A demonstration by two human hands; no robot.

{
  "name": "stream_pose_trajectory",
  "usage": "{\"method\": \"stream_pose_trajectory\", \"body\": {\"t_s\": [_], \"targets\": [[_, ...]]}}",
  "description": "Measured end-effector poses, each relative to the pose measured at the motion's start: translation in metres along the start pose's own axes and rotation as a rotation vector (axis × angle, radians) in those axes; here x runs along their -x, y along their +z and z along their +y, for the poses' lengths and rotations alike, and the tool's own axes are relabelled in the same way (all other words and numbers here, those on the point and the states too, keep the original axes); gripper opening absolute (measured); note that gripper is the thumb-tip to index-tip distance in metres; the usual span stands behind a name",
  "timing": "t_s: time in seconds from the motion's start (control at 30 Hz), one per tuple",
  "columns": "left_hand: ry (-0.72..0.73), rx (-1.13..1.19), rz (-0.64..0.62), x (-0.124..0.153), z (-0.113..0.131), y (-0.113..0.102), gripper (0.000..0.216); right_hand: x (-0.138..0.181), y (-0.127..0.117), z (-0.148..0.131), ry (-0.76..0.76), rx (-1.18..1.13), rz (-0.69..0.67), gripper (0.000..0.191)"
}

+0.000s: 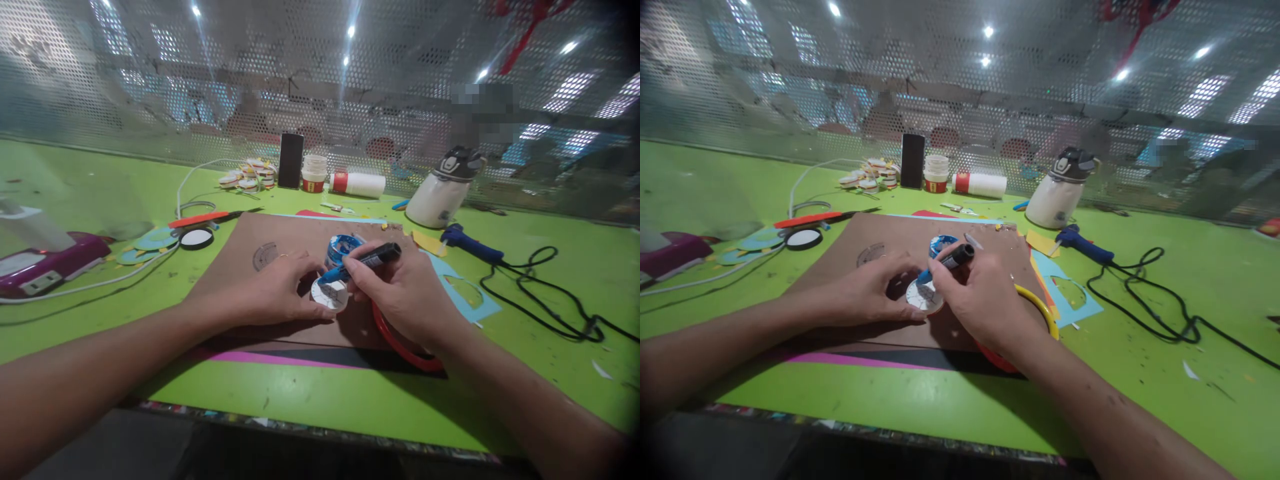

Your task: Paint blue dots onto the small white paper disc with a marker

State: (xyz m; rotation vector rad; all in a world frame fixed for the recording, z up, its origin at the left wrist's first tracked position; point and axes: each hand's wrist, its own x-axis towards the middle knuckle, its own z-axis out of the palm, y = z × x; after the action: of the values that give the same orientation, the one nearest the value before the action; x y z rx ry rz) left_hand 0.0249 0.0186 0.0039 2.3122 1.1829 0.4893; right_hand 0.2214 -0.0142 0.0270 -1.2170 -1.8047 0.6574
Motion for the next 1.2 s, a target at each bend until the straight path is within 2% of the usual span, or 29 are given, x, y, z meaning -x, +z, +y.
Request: {"method": "stream_pose_trajectory", "body": {"t_s": [0.17,0.4,0.57,0.67,0.87,1.2], "targets": [[-0.004,0.004,0.000,0.000,-0.002,0.002,0.049,0.000,0.003,0.001,-0.121,0.021,0.028,0.014],[-0.001,-0.017,-0.005,-0.001,0.002,-0.001,0.047,0.001,-0.002,0.001,-0.005,-0.054,0.094,0.023],[0.000,-0.018,-0.017,0.000,0.003,-0.002,0.048,-0.002,-0.010,0.001,-0.052,0.075,0.179,0.033],[0.009,-0.014,-0.003,0.000,0.002,0.000,0.048,-0.003,-0.008,0.003,-0.005,0.077,0.163,0.033],[0.004,-0.025,0.014,0.000,0.001,0.001,0.047,-0.001,0.000,0.001,0.030,-0.129,0.099,0.022],[0.018,-0.023,0.020,0.000,0.001,0.000,0.046,0.000,0.002,0.003,0.025,-0.091,0.099,0.019]]}}
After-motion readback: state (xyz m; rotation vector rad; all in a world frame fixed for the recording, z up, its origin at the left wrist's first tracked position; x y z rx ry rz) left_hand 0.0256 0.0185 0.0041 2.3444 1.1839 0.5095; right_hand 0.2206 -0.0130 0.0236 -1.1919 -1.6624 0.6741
